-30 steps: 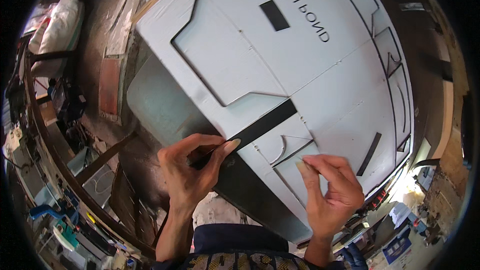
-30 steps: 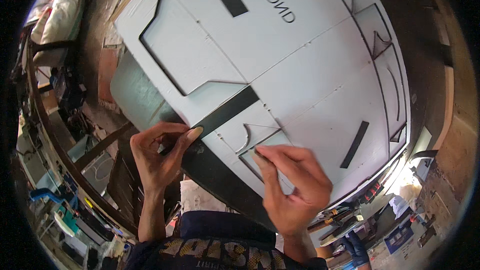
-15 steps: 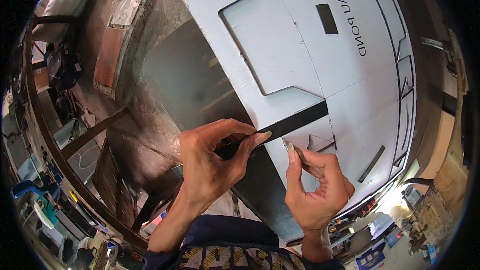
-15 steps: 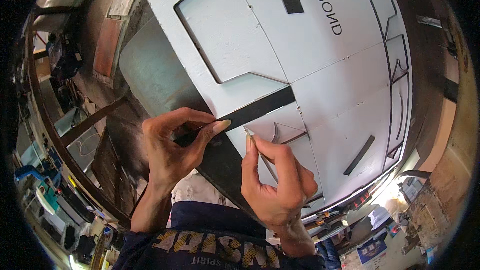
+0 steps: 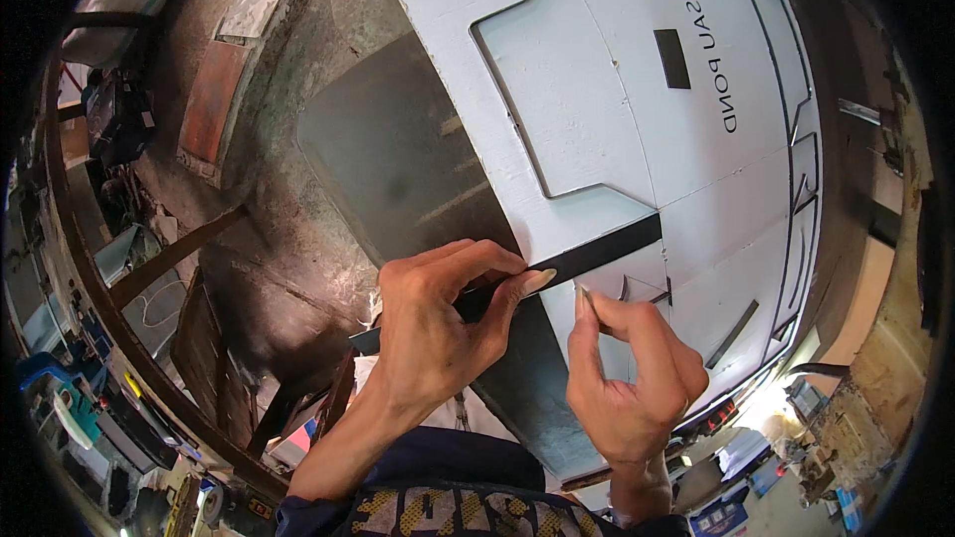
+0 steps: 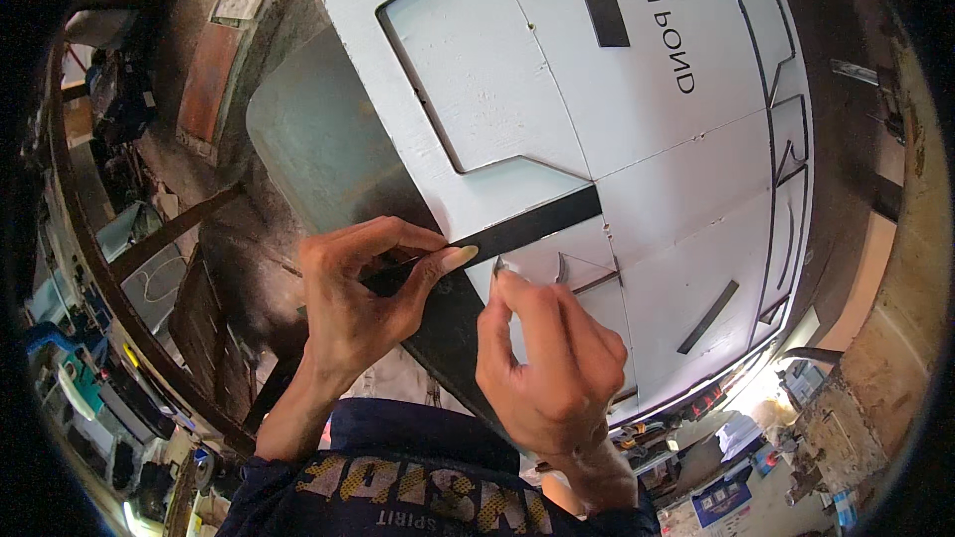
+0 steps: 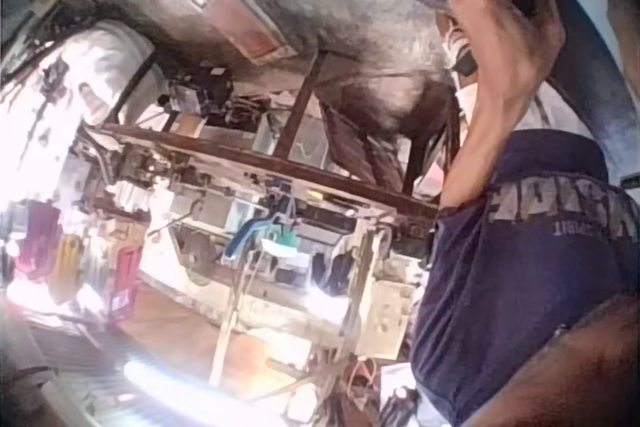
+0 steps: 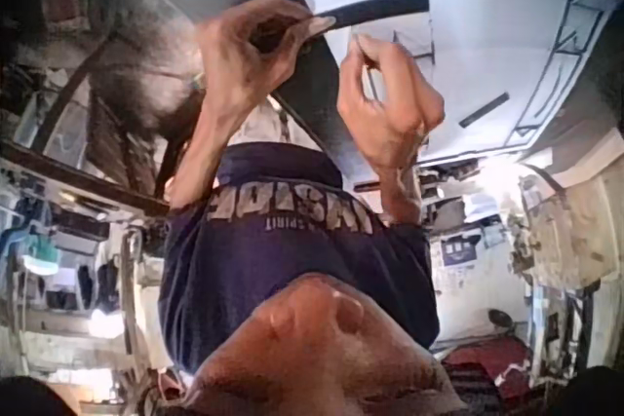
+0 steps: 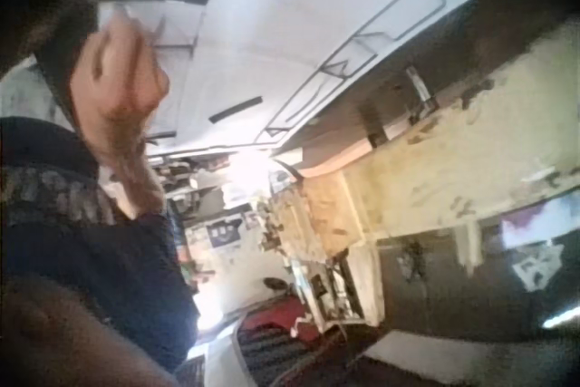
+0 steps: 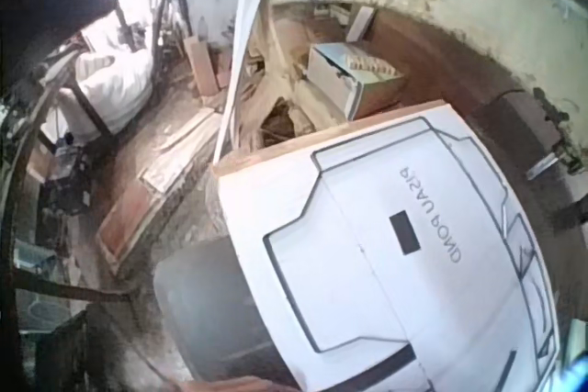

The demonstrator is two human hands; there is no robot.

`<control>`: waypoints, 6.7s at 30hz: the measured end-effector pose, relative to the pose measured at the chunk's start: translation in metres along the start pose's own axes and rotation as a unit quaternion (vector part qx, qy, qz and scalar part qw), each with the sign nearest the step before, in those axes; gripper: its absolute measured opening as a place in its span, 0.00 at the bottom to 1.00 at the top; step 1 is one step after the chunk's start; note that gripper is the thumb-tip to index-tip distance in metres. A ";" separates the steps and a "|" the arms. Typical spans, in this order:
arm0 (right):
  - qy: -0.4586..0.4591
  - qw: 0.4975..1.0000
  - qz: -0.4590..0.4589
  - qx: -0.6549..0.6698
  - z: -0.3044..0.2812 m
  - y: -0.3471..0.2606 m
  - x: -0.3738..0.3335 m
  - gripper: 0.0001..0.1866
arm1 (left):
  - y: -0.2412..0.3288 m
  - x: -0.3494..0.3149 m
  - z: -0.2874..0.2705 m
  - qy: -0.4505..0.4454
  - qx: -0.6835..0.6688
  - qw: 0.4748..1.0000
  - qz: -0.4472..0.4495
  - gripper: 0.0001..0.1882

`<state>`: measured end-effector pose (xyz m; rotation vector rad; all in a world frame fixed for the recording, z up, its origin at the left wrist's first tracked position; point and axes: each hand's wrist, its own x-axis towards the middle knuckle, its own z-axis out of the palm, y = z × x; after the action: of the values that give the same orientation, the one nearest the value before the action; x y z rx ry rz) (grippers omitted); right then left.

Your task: The person measures and cuts metal strips using a manual shear, shapes them against a grinding wheel, and applies them to a large cardboard template by hand and with a mallet.

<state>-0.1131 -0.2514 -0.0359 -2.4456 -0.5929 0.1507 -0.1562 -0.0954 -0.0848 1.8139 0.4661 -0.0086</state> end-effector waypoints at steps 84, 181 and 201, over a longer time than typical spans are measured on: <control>-0.334 0.893 -0.147 0.265 0.522 -0.925 0.821 0.25 | -0.295 0.119 -1.305 0.648 0.034 0.748 -0.141 0.10; -0.273 0.891 -0.324 0.162 0.646 -0.982 0.835 0.12 | -0.179 0.270 -1.446 0.535 0.167 0.821 -0.113 0.08; 0.369 0.858 -0.035 0.357 0.230 -0.621 0.592 0.14 | 0.126 0.507 -0.853 -0.121 -0.023 0.940 0.318 0.05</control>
<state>0.1243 0.5812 0.1634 -1.5655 -0.2061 -0.5000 0.1527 0.8235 0.1620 1.8148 -0.3048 0.2207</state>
